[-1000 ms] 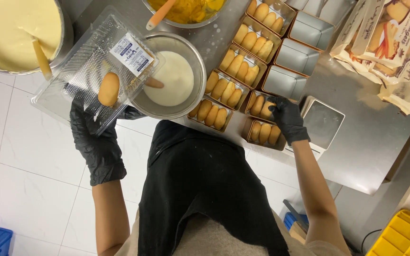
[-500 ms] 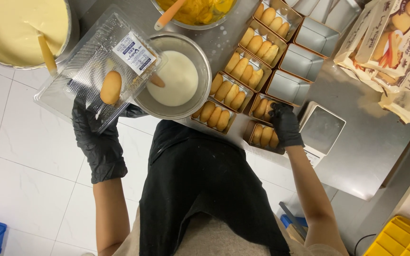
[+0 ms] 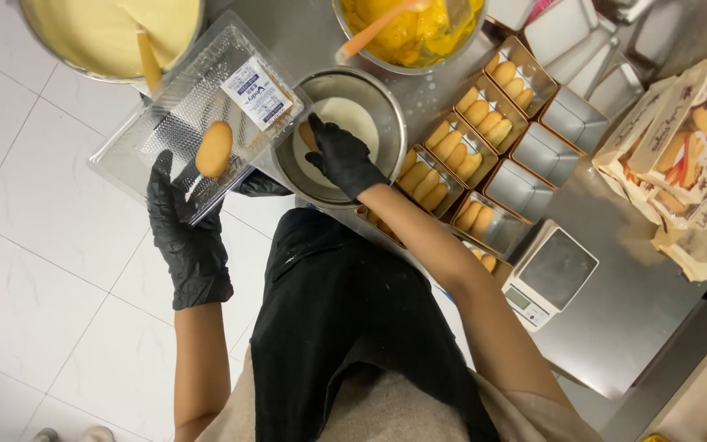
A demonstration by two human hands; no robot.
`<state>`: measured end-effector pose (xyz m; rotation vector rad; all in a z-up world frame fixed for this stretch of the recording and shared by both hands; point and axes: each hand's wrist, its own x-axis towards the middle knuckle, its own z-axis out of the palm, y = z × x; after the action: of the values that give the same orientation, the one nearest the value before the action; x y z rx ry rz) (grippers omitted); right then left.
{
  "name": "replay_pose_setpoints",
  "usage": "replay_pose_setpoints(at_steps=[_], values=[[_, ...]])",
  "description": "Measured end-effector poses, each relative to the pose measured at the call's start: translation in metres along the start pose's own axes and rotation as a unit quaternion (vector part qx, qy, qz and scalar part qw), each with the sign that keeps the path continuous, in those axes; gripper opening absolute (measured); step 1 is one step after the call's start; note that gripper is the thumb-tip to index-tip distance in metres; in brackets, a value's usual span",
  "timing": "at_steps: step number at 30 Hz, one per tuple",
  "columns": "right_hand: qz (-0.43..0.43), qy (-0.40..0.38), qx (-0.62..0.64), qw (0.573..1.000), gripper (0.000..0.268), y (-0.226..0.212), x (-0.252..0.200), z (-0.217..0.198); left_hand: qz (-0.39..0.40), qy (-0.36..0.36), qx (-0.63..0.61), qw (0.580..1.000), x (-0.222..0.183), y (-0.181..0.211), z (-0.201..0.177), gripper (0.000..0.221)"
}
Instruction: Dip ladyfingers into a liquid and place them into metal tins to prepare a dessert.
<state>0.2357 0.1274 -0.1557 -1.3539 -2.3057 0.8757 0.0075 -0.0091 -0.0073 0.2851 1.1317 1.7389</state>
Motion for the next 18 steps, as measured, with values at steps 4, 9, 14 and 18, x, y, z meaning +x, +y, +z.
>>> replay_pose_setpoints(at_steps=[4,9,14,18], values=[[0.025,-0.053,-0.115,0.992,0.077,-0.010,0.027,0.021,0.012,0.039,-0.011,0.999,-0.008,0.005,-0.013,0.056],[0.002,0.007,0.094,0.996,0.049,0.027,0.014,0.010,0.014,0.073,-0.006,0.997,-0.010,0.003,-0.032,0.054],[0.134,-0.105,0.442,0.881,0.039,0.029,0.001,-0.070,0.012,0.057,-0.002,0.998,-0.008,0.014,-0.027,0.053],[-0.020,0.003,0.062,0.998,0.027,0.025,-0.005,-0.110,0.000,0.046,0.000,0.999,-0.004,0.016,-0.023,0.054]])
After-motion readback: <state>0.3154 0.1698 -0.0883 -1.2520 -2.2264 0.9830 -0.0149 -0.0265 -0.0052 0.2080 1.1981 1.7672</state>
